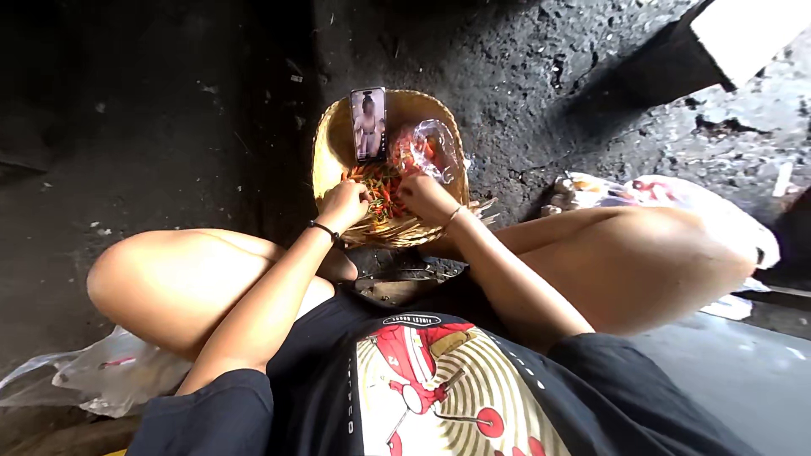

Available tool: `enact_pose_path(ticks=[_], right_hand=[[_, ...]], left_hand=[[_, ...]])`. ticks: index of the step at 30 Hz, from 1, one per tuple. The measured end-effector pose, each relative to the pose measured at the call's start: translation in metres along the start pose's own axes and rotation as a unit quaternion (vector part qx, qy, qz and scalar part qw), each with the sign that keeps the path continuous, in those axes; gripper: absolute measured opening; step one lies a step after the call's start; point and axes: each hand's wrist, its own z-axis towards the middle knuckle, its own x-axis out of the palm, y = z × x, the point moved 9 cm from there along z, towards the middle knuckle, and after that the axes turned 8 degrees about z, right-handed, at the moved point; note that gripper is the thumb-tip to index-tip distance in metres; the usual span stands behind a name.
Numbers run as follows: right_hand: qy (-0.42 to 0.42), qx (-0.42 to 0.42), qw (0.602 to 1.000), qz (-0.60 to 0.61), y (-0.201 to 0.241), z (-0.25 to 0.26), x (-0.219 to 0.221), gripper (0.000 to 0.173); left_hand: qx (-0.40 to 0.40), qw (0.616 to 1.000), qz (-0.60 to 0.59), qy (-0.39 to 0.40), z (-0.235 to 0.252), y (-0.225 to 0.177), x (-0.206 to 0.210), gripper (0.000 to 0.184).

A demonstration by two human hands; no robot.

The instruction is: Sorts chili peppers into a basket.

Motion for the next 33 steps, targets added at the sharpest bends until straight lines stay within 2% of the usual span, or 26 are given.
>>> enact_pose_path(ticks=[2, 4, 8, 11, 17, 22, 29, 33], right_hand=[[0.022, 0.028, 0.999, -0.025, -0.015, 0.008, 0.022, 0.026], [-0.001, 0.036, 0.999, -0.037, -0.024, 0.017, 0.034, 0.031], [-0.046, -0.041, 0.996, -0.071, -0.017, 0.029, 0.048, 0.040], [-0.035, -0.034, 0.997, -0.065, -0.023, 0.029, 0.054, 0.049], [-0.013, -0.042, 0.997, -0.066, -0.025, 0.035, 0.059, 0.038], [-0.007, 0.012, 0.998, -0.063, -0.025, 0.030, 0.058, 0.031], [0.035, 0.050, 0.998, -0.030, -0.018, 0.026, 0.051, 0.034], [0.024, 0.058, 0.998, -0.019, -0.018, 0.015, 0.046, 0.039]], left_hand=[[-0.002, 1.000, -0.001, 0.005, 0.000, -0.001, 0.001, 0.021], [-0.006, 1.000, 0.005, 0.013, 0.000, 0.001, 0.004, 0.021], [-0.009, 1.000, 0.006, 0.016, -0.004, 0.001, 0.006, 0.021], [-0.007, 1.000, -0.005, 0.003, -0.010, -0.006, 0.003, 0.019], [-0.006, 0.999, 0.004, 0.031, -0.001, 0.000, 0.014, 0.024], [-0.009, 1.000, -0.008, 0.019, -0.009, -0.005, 0.005, 0.021], [-0.018, 0.999, 0.012, 0.028, 0.003, 0.002, 0.014, 0.023], [-0.011, 0.999, 0.012, 0.042, -0.005, -0.004, 0.013, 0.024]])
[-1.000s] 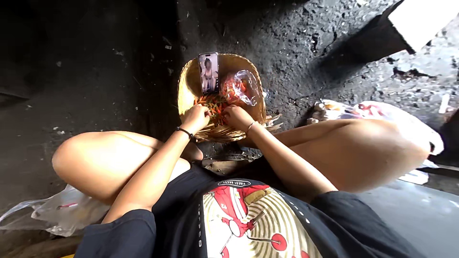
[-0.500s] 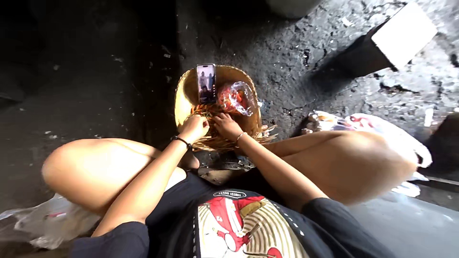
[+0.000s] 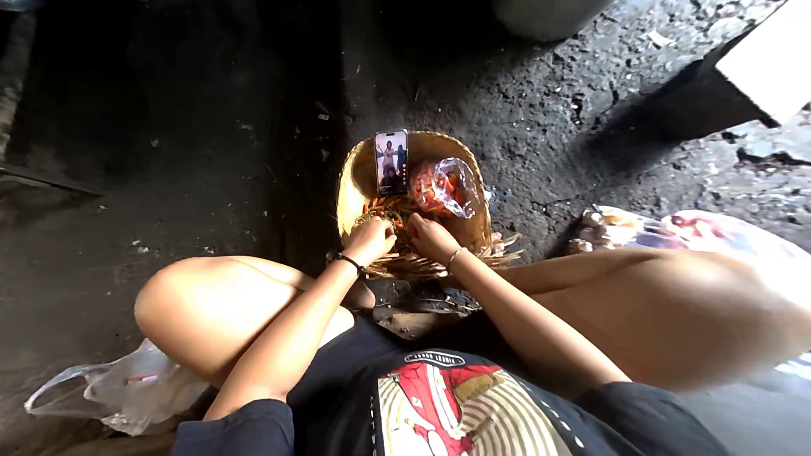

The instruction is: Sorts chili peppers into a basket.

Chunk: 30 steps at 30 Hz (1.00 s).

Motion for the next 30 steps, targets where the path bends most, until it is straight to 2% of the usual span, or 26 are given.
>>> enact_pose_path(ticks=[9, 12, 14, 18, 22, 25, 30], right_hand=[[-0.018, -0.028, 0.999, 0.043, 0.008, -0.008, -0.019, 0.028], [-0.026, -0.059, 0.993, 0.102, 0.008, -0.007, -0.020, 0.027], [-0.016, -0.064, 0.982, 0.179, 0.012, -0.010, -0.023, 0.025], [0.008, -0.030, 0.943, 0.331, 0.018, -0.017, -0.023, 0.022], [0.009, -0.020, 0.916, 0.401, 0.015, -0.018, -0.023, 0.022], [0.004, -0.022, 0.912, 0.410, 0.014, -0.017, -0.023, 0.022], [-0.031, -0.053, 0.931, 0.359, 0.017, -0.014, -0.034, 0.025]], left_hand=[[0.010, 0.999, -0.013, -0.032, 0.007, 0.002, -0.002, 0.031], [0.036, 0.994, -0.083, -0.061, 0.009, 0.000, -0.006, 0.044], [0.062, 0.984, -0.159, -0.050, 0.011, -0.004, -0.006, 0.047], [0.062, 0.970, -0.234, -0.031, 0.011, -0.006, -0.008, 0.032], [0.054, 0.963, -0.261, -0.043, 0.009, 0.000, -0.013, 0.024], [0.048, 0.964, -0.253, -0.068, 0.006, 0.002, -0.017, 0.022], [0.076, 0.967, -0.221, -0.103, 0.005, -0.002, -0.025, 0.020]])
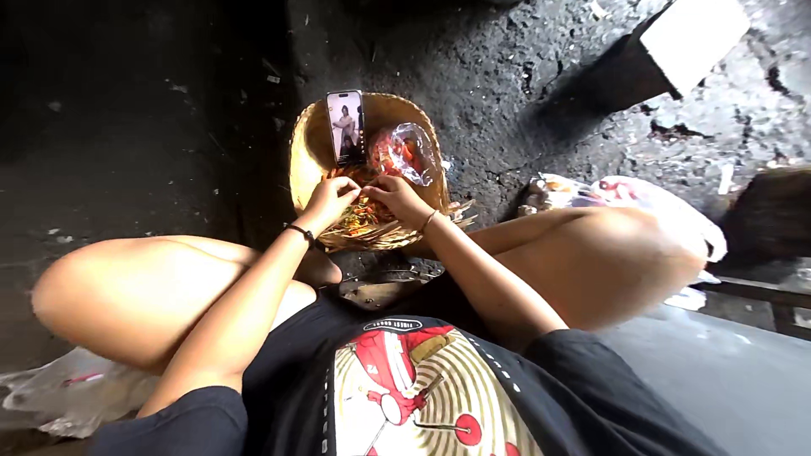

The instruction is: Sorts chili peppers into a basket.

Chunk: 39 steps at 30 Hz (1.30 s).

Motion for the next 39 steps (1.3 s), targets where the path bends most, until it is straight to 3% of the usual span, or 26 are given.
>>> enact_pose_path(ticks=[8, 12, 16, 18, 21, 25, 32, 36, 39], right_hand=[[-0.029, -0.045, 0.997, 0.052, 0.008, -0.002, -0.005, 0.020], [0.003, -0.002, 0.970, 0.244, 0.009, -0.004, -0.002, 0.013], [0.025, 0.020, 0.918, 0.395, 0.002, -0.001, 0.001, 0.014], [-0.024, 0.019, 0.945, 0.326, -0.004, 0.000, -0.009, 0.012], [-0.071, -0.024, 0.994, 0.076, -0.001, 0.002, -0.017, 0.023], [-0.076, -0.077, 0.990, -0.092, 0.007, 0.002, -0.006, 0.027], [-0.129, -0.122, 0.978, -0.109, 0.015, -0.008, 0.003, 0.025], [-0.145, -0.120, 0.977, -0.104, 0.014, -0.012, 0.003, 0.027], [-0.141, -0.051, 0.989, 0.013, 0.001, -0.004, -0.008, 0.032]], left_hand=[[0.035, 0.998, -0.060, -0.002, 0.003, -0.001, 0.003, 0.021], [0.075, 0.983, -0.167, -0.026, 0.004, -0.005, -0.002, 0.020], [0.025, 0.964, -0.263, -0.016, 0.003, -0.007, -0.002, 0.018], [-0.014, 0.989, -0.146, 0.003, 0.004, 0.002, -0.003, 0.019], [-0.070, 0.993, 0.030, 0.093, 0.004, 0.019, 0.005, 0.023], [-0.078, 0.992, -0.070, 0.076, 0.002, 0.012, 0.007, 0.031], [-0.087, 0.973, -0.210, 0.031, -0.004, 0.006, 0.017, 0.020], [-0.076, 0.985, -0.153, 0.038, -0.003, 0.003, 0.014, 0.018], [-0.041, 0.989, -0.133, 0.046, -0.003, -0.005, 0.005, 0.019]])
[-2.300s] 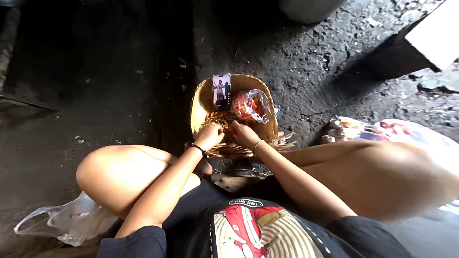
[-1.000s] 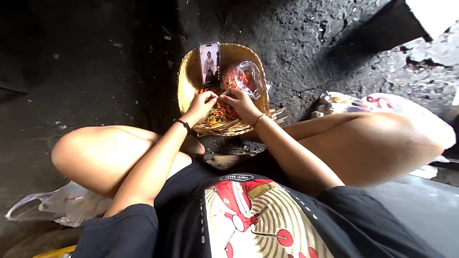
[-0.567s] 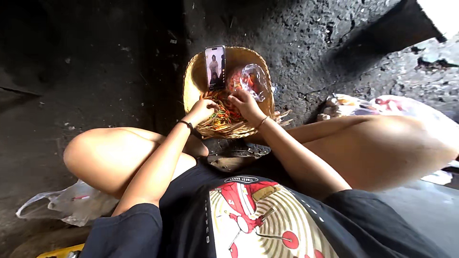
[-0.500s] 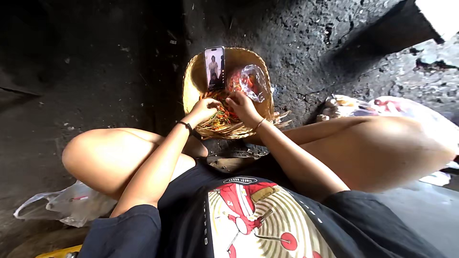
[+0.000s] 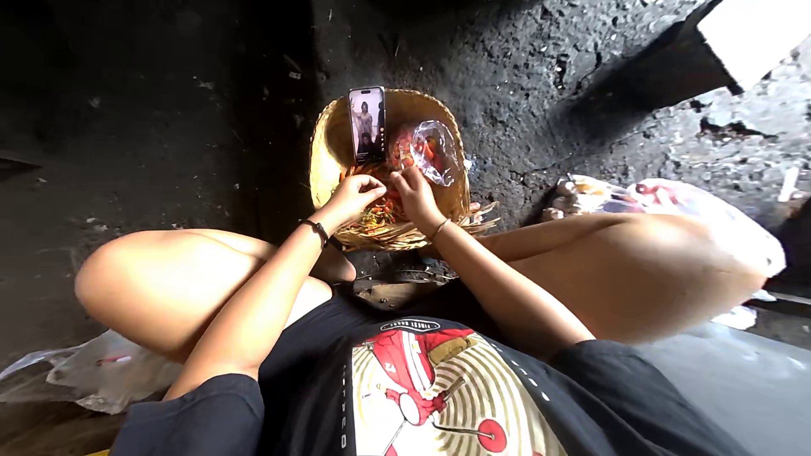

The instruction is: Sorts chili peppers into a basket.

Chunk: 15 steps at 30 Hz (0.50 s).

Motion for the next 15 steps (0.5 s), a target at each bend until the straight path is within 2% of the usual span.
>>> enact_pose_path(ticks=[3, 5, 6, 8, 10, 12, 15], right_hand=[[-0.017, 0.095, 0.976, 0.196, -0.014, 0.008, -0.012, 0.026], [-0.025, 0.124, 0.952, 0.279, -0.014, 0.007, -0.016, 0.015], [-0.024, 0.127, 0.947, 0.293, -0.013, 0.006, -0.016, 0.016], [-0.003, 0.109, 0.955, 0.275, -0.010, 0.006, -0.013, 0.027], [0.052, 0.068, 0.973, 0.213, -0.003, 0.006, -0.004, 0.033], [0.096, 0.012, 0.984, 0.151, 0.007, 0.005, 0.005, 0.030], [0.079, -0.037, 0.992, 0.088, 0.013, 0.004, 0.004, 0.021]], left_hand=[[0.009, 0.998, -0.050, -0.021, 0.001, -0.001, -0.005, 0.021], [0.004, 0.996, -0.078, -0.041, 0.001, 0.000, -0.007, 0.021], [-0.001, 0.995, -0.088, -0.048, 0.001, 0.001, -0.008, 0.021], [-0.009, 0.993, -0.098, -0.067, 0.002, 0.003, -0.011, 0.021], [-0.019, 0.991, -0.106, -0.079, 0.002, 0.006, -0.011, 0.022], [-0.023, 0.991, -0.103, -0.082, 0.001, 0.007, -0.011, 0.021], [0.002, 0.995, -0.071, -0.072, 0.000, 0.005, -0.009, 0.020]])
